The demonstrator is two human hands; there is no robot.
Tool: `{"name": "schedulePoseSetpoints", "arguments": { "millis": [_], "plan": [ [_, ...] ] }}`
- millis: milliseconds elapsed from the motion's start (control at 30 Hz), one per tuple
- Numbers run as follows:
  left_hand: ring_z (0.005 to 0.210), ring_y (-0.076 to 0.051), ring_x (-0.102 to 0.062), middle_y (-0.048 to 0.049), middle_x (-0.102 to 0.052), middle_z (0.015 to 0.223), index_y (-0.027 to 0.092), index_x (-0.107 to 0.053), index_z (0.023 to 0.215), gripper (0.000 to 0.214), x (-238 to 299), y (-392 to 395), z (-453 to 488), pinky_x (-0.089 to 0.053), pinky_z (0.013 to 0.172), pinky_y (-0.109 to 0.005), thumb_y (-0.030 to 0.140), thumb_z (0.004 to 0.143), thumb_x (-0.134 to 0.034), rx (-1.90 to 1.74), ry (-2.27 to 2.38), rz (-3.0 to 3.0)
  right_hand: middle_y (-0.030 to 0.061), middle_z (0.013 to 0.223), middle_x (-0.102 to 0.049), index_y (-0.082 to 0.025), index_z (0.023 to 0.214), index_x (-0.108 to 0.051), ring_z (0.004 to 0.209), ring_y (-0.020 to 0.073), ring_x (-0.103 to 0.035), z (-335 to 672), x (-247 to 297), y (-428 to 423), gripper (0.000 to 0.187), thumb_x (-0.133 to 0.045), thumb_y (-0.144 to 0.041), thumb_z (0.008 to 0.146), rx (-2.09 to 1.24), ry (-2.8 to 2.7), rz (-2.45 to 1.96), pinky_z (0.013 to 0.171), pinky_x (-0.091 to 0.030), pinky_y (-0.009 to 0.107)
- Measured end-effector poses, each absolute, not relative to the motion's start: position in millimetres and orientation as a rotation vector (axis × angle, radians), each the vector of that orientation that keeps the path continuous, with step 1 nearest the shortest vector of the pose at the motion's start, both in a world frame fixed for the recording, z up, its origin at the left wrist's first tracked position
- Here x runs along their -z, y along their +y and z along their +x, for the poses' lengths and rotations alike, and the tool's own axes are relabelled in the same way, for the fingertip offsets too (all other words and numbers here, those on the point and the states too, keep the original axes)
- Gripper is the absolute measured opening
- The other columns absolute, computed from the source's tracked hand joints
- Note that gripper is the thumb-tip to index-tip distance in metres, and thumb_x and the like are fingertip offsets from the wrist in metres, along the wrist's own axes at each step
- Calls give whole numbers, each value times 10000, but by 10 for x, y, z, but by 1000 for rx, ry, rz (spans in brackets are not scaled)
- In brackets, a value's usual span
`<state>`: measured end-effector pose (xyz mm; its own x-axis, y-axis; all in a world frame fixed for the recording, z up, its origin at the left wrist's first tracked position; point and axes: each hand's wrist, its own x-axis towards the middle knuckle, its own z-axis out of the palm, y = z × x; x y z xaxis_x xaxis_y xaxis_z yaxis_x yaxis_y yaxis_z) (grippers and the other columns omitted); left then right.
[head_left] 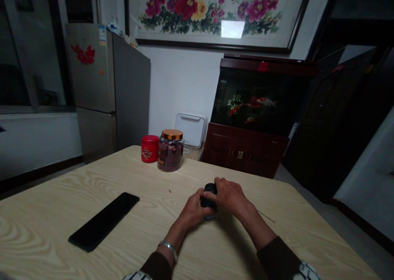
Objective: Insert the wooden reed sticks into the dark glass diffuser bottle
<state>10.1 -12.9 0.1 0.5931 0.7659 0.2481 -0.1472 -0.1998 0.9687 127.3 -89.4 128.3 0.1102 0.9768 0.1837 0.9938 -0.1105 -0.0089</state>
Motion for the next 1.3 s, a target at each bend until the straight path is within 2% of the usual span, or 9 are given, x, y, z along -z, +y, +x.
{"name": "schedulePoseSetpoints", "arguments": {
  "millis": [367,467,567,700,833,933,1067,1167,1300],
  "plan": [
    [815,-179,-597,-20,-676,895,137,-618,1024,449,-80,-122,54,-444,683,-234,172,608,-783,-971,540,1685,157,1164,-647,-165,1173,-609,1094,312,-594,1355,-1367,-795,454,-588,-420,799,-53,-2165,-2100,899,-423,420],
    [883,-204,-603,-50,-681,970,130,-615,1084,513,-63,-105,48,-457,734,-253,189,609,-801,-979,501,1676,84,1449,-457,-248,1430,-392,1309,252,-435,1490,-1502,-823,790,-666,-277,690,-342,-2317,-1836,1023,-362,370],
    [918,-222,-604,-67,-680,988,125,-617,1089,528,-54,-99,44,-463,759,-269,200,605,-814,-989,484,1669,128,1560,-265,-206,1517,-201,1399,277,-292,1525,-1566,-837,944,-669,-365,712,-487,-2262,-1715,1090,-279,428],
    [860,-203,-610,-48,-676,932,129,-619,1061,482,-49,-110,46,-460,724,-258,186,616,-794,-974,484,1655,195,1298,-539,-147,1333,-497,1203,361,-479,1378,-1484,-804,725,-618,-568,755,-134,-2191,-1977,1005,-306,525],
    [835,-189,-596,-38,-670,920,137,-624,1060,481,-30,-102,51,-443,687,-238,190,611,-789,-982,535,1679,167,1154,-621,-161,1175,-611,1115,342,-542,1313,-1447,-755,464,-609,-412,784,-81,-2272,-2058,970,-329,516],
    [851,-198,-593,-46,-669,931,132,-619,1058,498,-21,-85,48,-442,675,-240,218,605,-806,-974,547,1678,91,1417,-470,-254,1384,-447,1294,275,-427,1390,-1491,-731,747,-692,-299,680,-311,-2440,-1798,1025,-339,407],
    [868,-203,-600,-55,-669,954,134,-612,1072,504,-29,-85,46,-457,703,-252,172,603,-793,-962,483,1646,149,1493,-365,-197,1485,-282,1332,310,-384,1436,-1496,-708,959,-697,-521,684,-351,-2344,-1813,1032,-350,424],
    [831,-187,-599,-40,-663,899,135,-624,1026,451,-31,-97,53,-452,697,-245,139,599,-770,-963,497,1645,203,1220,-594,-133,1303,-517,1094,352,-575,1378,-1453,-685,742,-560,-642,765,-155,-2230,-2098,902,-418,467],
    [839,-183,-588,-39,-662,924,133,-626,1051,469,-31,-98,57,-440,697,-237,163,606,-772,-965,509,1652,137,1051,-661,-183,1123,-626,964,299,-619,1345,-1448,-667,456,-622,-454,756,-126,-2303,-2118,815,-441,388]
  ]
}}
